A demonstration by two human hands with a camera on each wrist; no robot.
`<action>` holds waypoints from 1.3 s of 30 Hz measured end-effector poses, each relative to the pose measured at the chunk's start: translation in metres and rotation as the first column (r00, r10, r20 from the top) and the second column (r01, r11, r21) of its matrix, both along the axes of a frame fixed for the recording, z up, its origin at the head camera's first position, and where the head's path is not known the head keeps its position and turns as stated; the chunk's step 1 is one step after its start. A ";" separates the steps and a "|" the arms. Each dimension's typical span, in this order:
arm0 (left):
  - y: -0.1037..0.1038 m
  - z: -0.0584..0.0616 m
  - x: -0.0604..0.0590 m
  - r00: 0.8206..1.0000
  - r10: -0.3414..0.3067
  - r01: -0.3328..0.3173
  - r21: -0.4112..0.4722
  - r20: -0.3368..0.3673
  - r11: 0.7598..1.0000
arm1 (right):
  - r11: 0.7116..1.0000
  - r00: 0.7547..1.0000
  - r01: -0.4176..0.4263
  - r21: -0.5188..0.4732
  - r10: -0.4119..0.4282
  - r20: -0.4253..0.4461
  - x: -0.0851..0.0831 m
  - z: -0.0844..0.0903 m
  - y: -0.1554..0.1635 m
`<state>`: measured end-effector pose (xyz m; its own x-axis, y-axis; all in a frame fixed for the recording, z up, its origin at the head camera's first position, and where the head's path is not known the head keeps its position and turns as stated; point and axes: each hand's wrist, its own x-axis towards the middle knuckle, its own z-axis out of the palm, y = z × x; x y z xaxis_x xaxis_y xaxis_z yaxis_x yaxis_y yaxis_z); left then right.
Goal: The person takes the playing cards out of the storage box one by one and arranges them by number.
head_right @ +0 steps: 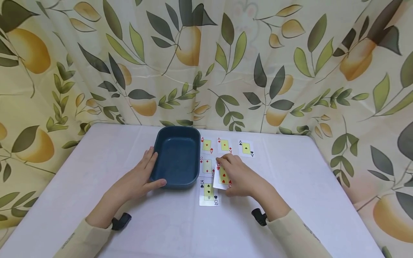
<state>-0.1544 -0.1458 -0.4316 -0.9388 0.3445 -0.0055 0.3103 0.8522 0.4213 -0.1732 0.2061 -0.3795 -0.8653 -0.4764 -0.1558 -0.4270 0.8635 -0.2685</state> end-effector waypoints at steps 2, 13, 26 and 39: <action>0.000 -0.001 -0.001 1.000 -0.002 0.002 -0.002 -0.003 1.000 | 1.000 1.000 0.001 0.000 -0.001 0.004 0.002 -0.002 0.003; 0.001 0.000 0.000 1.000 -0.006 0.006 0.005 -0.002 1.000 | 1.000 0.999 0.011 0.002 -0.011 0.031 0.010 -0.014 0.020; 0.000 0.001 -0.001 1.000 -0.020 0.020 0.022 -0.017 1.000 | 1.000 0.995 0.020 -0.016 -0.018 0.099 0.017 -0.024 0.026; 0.000 0.000 -0.002 0.999 -0.030 0.030 0.019 -0.017 0.999 | 1.000 0.986 0.022 0.009 -0.023 0.166 0.022 -0.033 0.027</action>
